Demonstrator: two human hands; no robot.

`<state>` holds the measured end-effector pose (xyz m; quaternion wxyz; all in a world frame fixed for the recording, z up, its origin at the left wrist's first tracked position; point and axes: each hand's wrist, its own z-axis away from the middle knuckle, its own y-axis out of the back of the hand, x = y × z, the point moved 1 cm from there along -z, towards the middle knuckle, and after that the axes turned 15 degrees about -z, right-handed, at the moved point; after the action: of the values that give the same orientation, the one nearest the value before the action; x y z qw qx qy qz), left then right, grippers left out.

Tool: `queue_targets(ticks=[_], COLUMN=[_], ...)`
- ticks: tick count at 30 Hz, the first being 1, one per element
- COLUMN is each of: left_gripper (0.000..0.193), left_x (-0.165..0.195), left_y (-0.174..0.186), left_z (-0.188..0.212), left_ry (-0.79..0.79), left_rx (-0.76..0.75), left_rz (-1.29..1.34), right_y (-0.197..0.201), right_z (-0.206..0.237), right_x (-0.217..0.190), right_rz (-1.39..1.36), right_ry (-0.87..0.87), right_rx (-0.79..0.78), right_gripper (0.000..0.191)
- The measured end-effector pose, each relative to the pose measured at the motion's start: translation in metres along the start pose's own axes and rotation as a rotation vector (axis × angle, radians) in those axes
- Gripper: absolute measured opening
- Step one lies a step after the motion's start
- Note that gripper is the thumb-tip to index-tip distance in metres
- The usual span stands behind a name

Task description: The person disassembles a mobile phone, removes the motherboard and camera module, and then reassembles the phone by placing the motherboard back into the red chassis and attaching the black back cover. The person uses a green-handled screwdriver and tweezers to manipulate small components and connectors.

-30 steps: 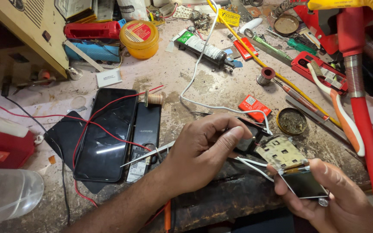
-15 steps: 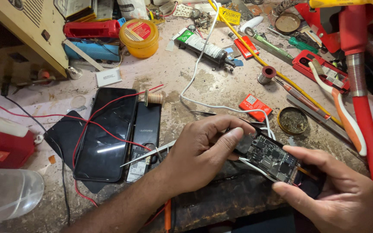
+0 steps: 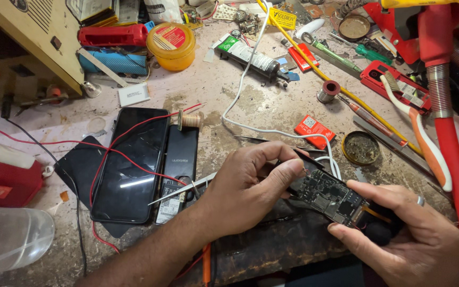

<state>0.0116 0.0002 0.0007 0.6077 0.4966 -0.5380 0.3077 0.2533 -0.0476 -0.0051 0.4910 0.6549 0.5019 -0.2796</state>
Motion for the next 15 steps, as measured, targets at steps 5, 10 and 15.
queue_targets(ticks=[5,10,15], left_gripper=[0.024,0.025,0.022], left_x=[0.0014,0.0004,-0.0009], left_y=[0.0023,0.0025,0.0013], left_z=[-0.0006,-0.0011,-0.0012], left_ry=[-0.006,0.018,0.032], left_rx=[-0.016,-0.031,-0.029], left_rz=[0.072,0.057,0.009], right_y=[0.0000,-0.0002,-0.0008], right_z=[-0.0001,-0.0006,-0.0007], right_x=[0.0021,0.0016,-0.0006], right_rz=[-0.055,-0.024,0.064], right_ry=[-0.032,0.013,0.058], right_rx=[0.005,0.026,0.014], right_gripper=[0.062,0.061,0.063])
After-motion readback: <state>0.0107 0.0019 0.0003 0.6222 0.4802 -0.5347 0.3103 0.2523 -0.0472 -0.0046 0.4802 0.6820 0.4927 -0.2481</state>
